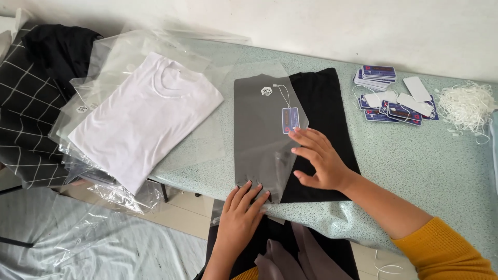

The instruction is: Folding a t-shirt, attaching a brand tag, and placing it into a plastic bag for shipping or retail.

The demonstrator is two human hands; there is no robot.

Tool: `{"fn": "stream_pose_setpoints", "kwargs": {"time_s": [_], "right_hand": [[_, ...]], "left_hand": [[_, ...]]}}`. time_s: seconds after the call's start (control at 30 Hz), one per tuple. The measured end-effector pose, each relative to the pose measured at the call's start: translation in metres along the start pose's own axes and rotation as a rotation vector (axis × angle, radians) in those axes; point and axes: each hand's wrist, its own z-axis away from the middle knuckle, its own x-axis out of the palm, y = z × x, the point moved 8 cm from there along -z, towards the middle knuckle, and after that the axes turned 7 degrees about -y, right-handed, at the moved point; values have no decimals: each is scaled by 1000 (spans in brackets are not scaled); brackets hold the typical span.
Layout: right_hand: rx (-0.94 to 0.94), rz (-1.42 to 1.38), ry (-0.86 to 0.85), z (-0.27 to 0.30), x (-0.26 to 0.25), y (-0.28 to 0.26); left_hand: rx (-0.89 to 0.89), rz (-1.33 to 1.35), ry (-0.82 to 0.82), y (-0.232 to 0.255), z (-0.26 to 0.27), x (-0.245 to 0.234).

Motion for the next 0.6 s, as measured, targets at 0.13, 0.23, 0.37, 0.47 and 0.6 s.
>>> {"fn": "stream_pose_setpoints", "kwargs": {"time_s": [0.13,0.23,0.37,0.47,0.6], "right_hand": [[-152,80,14,15,10,-12],[-242,197,41,24,13,-21],[-206,211,124,28,11,-16],[5,122,145,11,-10,4],[704,258,-102,22,-26,85]], "left_hand": [[-16,8,68,5,-4,-18],[-63,48,190,7,-6,-30],[-171,45,287,0,-1,-29],[-250,67,331,-8,3,-37],[-322,14,357,-21,12,-51]]}}
